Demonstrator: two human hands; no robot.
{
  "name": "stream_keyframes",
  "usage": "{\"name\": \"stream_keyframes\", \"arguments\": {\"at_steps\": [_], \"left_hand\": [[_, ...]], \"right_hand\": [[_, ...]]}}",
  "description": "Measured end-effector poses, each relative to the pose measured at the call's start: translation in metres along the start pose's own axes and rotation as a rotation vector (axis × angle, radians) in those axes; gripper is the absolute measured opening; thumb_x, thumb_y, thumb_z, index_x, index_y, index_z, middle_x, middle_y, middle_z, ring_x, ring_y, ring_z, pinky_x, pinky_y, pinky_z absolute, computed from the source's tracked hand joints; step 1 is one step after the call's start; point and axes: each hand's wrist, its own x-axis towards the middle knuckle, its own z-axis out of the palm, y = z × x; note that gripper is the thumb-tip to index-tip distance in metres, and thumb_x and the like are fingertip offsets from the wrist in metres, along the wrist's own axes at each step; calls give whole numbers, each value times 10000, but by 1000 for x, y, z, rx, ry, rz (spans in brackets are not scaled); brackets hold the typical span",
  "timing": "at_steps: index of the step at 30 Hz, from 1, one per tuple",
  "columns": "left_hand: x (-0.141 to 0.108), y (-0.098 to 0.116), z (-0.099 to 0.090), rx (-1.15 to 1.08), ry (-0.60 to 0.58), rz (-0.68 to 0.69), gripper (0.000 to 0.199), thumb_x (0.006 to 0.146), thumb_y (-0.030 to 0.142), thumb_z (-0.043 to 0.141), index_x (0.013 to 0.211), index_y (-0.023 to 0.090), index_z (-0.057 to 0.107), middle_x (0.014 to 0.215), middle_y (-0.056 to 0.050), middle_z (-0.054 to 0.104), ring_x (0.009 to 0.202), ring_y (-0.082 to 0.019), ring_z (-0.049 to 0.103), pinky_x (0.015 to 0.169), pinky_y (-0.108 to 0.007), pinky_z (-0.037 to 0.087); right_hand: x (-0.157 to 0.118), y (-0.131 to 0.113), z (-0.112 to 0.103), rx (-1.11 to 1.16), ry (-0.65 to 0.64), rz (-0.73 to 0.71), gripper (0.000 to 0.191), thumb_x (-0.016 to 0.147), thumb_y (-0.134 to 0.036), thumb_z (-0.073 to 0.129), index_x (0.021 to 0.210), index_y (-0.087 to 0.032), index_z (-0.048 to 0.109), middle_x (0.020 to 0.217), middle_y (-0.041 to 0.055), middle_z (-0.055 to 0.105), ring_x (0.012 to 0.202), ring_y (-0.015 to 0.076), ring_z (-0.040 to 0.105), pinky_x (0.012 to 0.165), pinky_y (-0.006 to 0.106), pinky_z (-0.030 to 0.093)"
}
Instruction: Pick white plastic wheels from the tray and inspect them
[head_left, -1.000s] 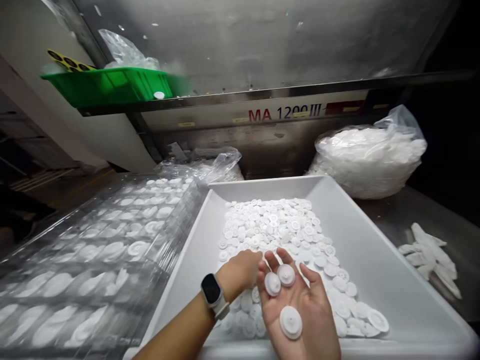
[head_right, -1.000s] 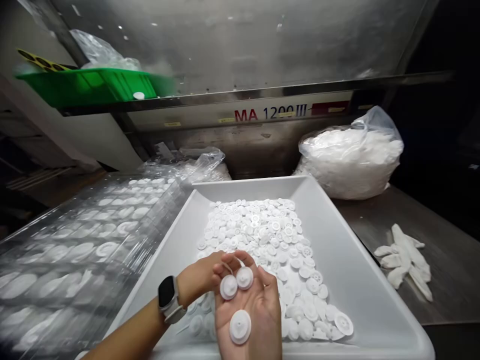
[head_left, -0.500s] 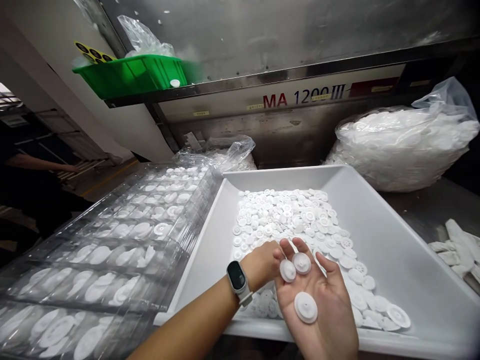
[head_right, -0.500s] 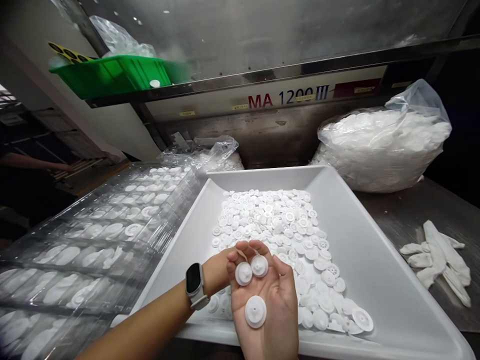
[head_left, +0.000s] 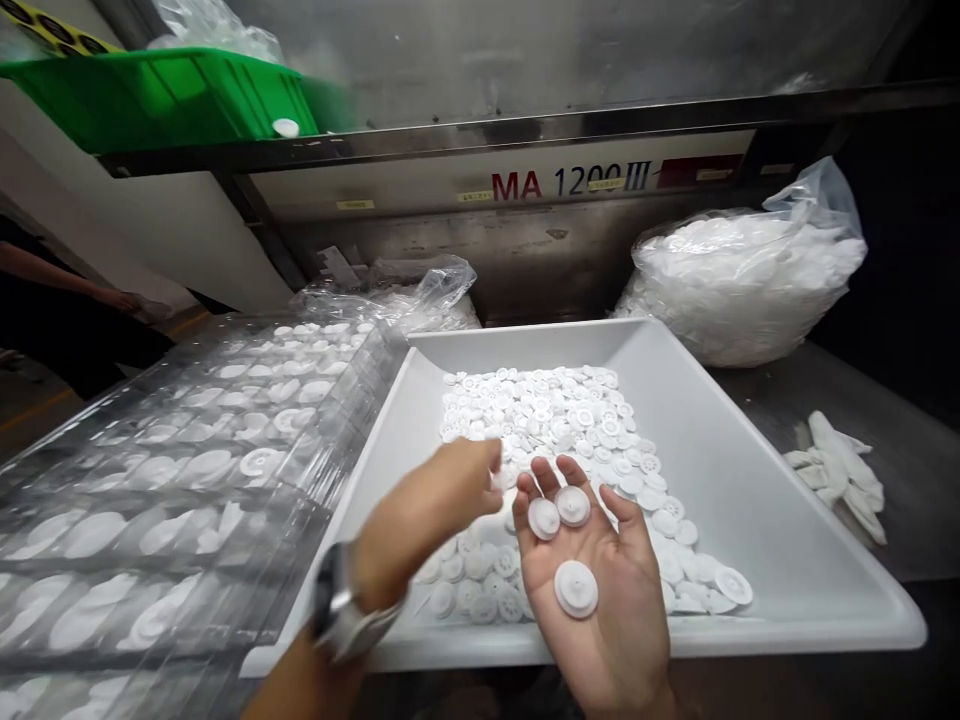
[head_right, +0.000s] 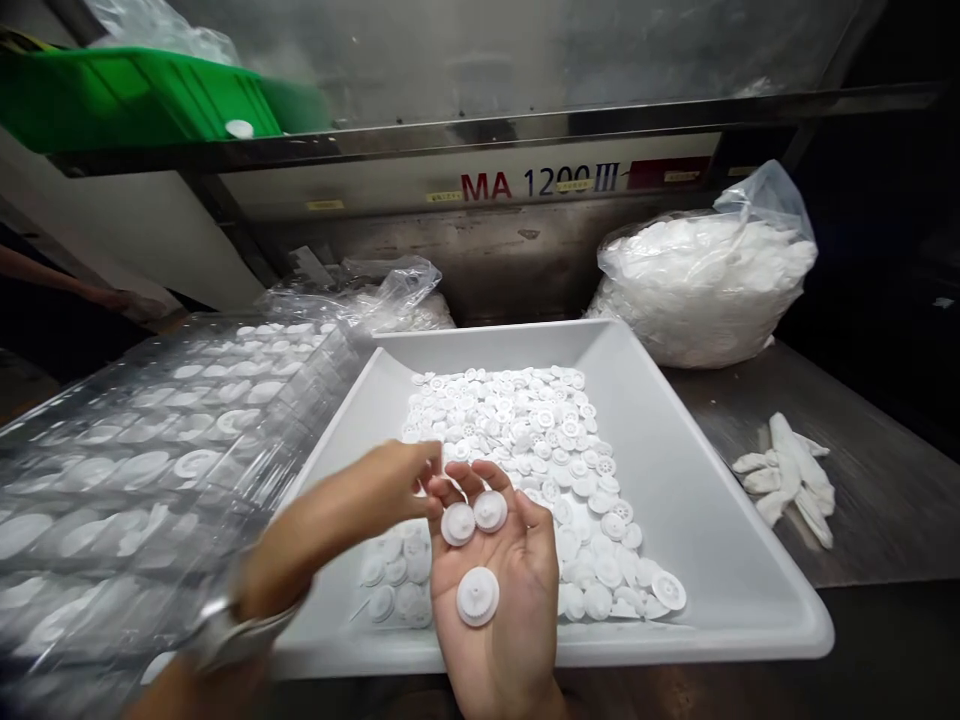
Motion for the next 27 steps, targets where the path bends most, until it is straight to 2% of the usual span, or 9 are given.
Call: {"name": "stream_keyframes", "arguments": {"at_steps": [1, 4, 7, 9, 12, 15, 20, 27], "left_hand": [[-7, -1, -8, -37, 20, 18, 175, 849, 327, 655, 859, 157, 613, 774, 5, 621, 684, -145, 595, 632, -320, 508], [-37, 0, -14, -224, 164, 119, 95, 831, 286, 631, 891, 226, 589, 806, 20, 639, 737, -150, 594, 672, -295, 479], [-62, 7, 4, -438, 274, 188, 153, 826, 219, 619, 947, 305, 581, 851, 53, 638, 805, -132, 604, 745, -248, 478], [-70, 13, 22, -575, 337, 191, 200, 835, 196, 610, 968, 339, 566, 903, 61, 644, 839, -127, 606, 764, -236, 484], [-70, 21, 42, -758, 424, 184, 158, 866, 234, 606, 967, 340, 547, 931, 61, 653, 860, -118, 621, 779, -213, 500], [-65, 25, 50, -887, 492, 185, 100, 877, 259, 621, 943, 309, 564, 915, 53, 659, 905, -103, 645, 821, -163, 495], [-65, 23, 52, -989, 518, 174, 113, 853, 221, 660, 928, 285, 605, 916, 49, 686, 905, -91, 658, 838, -119, 486], [-69, 24, 50, -1073, 509, 125, 92, 849, 252, 673, 909, 312, 635, 896, 93, 690, 882, -52, 648, 834, -83, 468]], "right_hand": [[1, 0, -1, 4, 0, -13, 298, 864, -370, 515, 925, -158, 715, 929, 66, 730, 935, 179, 708, 919, 303, 542], [1, 2, -1, -2, -7, -16, 319, 868, -373, 510, 1004, -148, 691, 1005, 90, 724, 1028, 207, 690, 975, 332, 516], [-1, 2, 0, -13, -19, 17, 354, 857, -392, 516, 1068, -149, 661, 1086, 115, 708, 1105, 239, 662, 1000, 355, 499], [-2, 1, 0, -19, -33, 24, 374, 856, -398, 506, 1104, -154, 643, 1128, 121, 697, 1132, 244, 648, 1006, 360, 493], [-2, -1, -1, -24, -59, 20, 370, 858, -388, 493, 1120, -167, 630, 1153, 106, 693, 1147, 224, 641, 1013, 345, 485], [0, -2, -1, -31, -85, 12, 364, 857, -386, 489, 1119, -175, 627, 1151, 93, 697, 1153, 212, 638, 1026, 340, 473], [-1, -2, -2, -28, -100, -9, 356, 859, -394, 483, 1107, -183, 627, 1160, 87, 692, 1171, 203, 627, 1043, 337, 457], [0, -2, -1, -49, -132, -22, 355, 871, -399, 463, 1105, -186, 625, 1145, 79, 684, 1175, 196, 622, 1049, 325, 448]]}}
